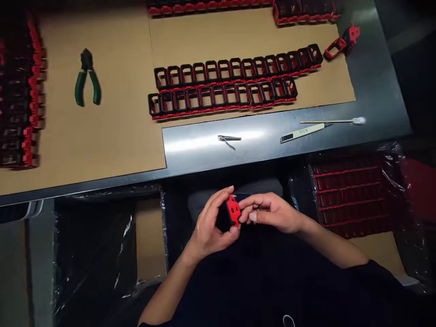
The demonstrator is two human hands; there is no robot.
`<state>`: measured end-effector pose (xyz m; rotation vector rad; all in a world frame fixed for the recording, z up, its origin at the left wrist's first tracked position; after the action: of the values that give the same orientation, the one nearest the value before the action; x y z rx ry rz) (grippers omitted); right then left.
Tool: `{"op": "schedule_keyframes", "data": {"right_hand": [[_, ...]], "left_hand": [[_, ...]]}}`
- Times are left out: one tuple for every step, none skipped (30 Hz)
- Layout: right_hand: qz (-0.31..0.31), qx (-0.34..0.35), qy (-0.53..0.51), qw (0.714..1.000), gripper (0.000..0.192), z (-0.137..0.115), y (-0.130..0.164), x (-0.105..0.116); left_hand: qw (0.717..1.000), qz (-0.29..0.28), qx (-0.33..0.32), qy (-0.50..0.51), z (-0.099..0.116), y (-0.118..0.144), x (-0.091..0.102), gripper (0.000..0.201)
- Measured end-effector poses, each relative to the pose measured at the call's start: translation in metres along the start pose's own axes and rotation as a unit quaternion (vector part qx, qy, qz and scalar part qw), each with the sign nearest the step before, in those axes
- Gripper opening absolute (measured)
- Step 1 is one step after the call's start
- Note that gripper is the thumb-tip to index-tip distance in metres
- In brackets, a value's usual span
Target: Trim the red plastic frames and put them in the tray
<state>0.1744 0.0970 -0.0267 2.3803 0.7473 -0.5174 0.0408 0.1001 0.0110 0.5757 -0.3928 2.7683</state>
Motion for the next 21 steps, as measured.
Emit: {"op": "schedule_keyframes", "data": {"right_hand": [[-0.008, -0.001, 0.003, 1.000, 0.036, -0.005, -0.006, 0.000], [-0.013, -0.002, 0.006, 1.000, 0.037, -0.010, -0.011, 0.001], [-0.018, -0.004, 0.011, 1.000, 0.039, -0.015, -0.017, 0.001], [-0.021, -0.006, 0.016, 1.000, 0.040, -0.020, -0.022, 0.001], [-0.023, -0.007, 0.020, 1.000, 0.041, -0.025, -0.027, 0.001], [-0.026, -0.005, 0.023, 0.999, 0.041, -0.030, -0.031, 0.000], [-0.028, -0.001, 0.024, 0.999, 0.041, -0.035, -0.035, -0.002], [-0.030, 0.003, 0.022, 0.999, 0.040, -0.039, -0.037, -0.003], [-0.032, 0.007, 0.019, 0.999, 0.039, -0.042, -0.040, -0.005], [-0.032, 0.008, 0.015, 0.999, 0.038, -0.043, -0.042, -0.007], [-0.028, 0.005, 0.012, 1.000, 0.036, -0.042, -0.043, -0.007], [-0.023, 0.001, 0.010, 1.000, 0.036, -0.040, -0.044, -0.008], [-0.019, -0.004, 0.009, 1.000, 0.035, -0.037, -0.045, -0.009], [-0.015, -0.009, 0.009, 1.000, 0.035, -0.034, -0.046, -0.009], [-0.012, -0.013, 0.009, 1.000, 0.035, -0.031, -0.046, -0.010], [-0.010, -0.016, 0.008, 1.000, 0.035, -0.028, -0.047, -0.011], [-0.009, -0.017, 0.006, 1.000, 0.034, -0.026, -0.047, -0.012], [-0.008, -0.017, 0.004, 1.000, 0.034, -0.024, -0.047, -0.012], [-0.005, -0.018, 0.001, 1.000, 0.034, -0.022, -0.047, -0.013], [-0.003, -0.018, -0.004, 1.000, 0.034, -0.021, -0.046, -0.013], [-0.001, -0.019, -0.011, 1.000, 0.034, -0.020, -0.046, -0.013]], "left_hand": [[1.000, -0.002, 0.009, 0.006, -0.003, -0.005, 0.002, 0.082], [1.000, -0.005, 0.017, 0.011, -0.005, -0.010, 0.004, 0.083], [1.000, -0.007, 0.021, 0.014, -0.006, -0.014, 0.007, 0.083], [1.000, -0.009, 0.023, 0.014, -0.006, -0.018, 0.010, 0.083], [1.000, -0.011, 0.023, 0.011, -0.007, -0.022, 0.013, 0.084], [1.000, -0.011, 0.021, 0.006, -0.006, -0.025, 0.016, 0.084], [1.000, -0.011, 0.018, 0.001, -0.006, -0.028, 0.019, 0.085], [1.000, -0.011, 0.015, -0.001, -0.005, -0.029, 0.022, 0.085], [1.000, -0.011, 0.015, -0.002, -0.005, -0.030, 0.023, 0.086], [1.000, -0.010, 0.017, 0.000, -0.006, -0.030, 0.024, 0.086], [1.000, -0.008, 0.020, 0.003, -0.007, -0.029, 0.025, 0.086], [1.000, -0.007, 0.024, 0.006, -0.008, -0.028, 0.025, 0.086], [1.000, -0.006, 0.028, 0.010, -0.009, -0.025, 0.024, 0.087], [0.999, -0.004, 0.034, 0.012, -0.010, -0.022, 0.023, 0.088], [0.999, -0.002, 0.039, 0.014, -0.011, -0.019, 0.023, 0.090], [0.999, 0.002, 0.043, 0.015, -0.011, -0.015, 0.022, 0.091], [0.999, 0.006, 0.047, 0.017, -0.012, -0.012, 0.022, 0.094], [0.999, 0.010, 0.050, 0.019, -0.012, -0.009, 0.022, 0.096], [0.998, 0.012, 0.054, 0.020, -0.013, -0.006, 0.022, 0.098], [0.998, 0.010, 0.055, 0.022, -0.012, -0.005, 0.021, 0.100], [0.998, 0.004, 0.056, 0.022, -0.012, -0.004, 0.020, 0.101]]}}
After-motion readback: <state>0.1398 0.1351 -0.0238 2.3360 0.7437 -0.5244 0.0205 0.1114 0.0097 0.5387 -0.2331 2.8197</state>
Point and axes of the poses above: each hand's wrist, its own y-axis away from the middle knuckle, its own x-axis out of the back of the hand, z = x × y, the point moved 9 cm from there along -y, towards the middle knuckle, and after that the axes turned 2 degrees about -y, right-handed, at the moved point
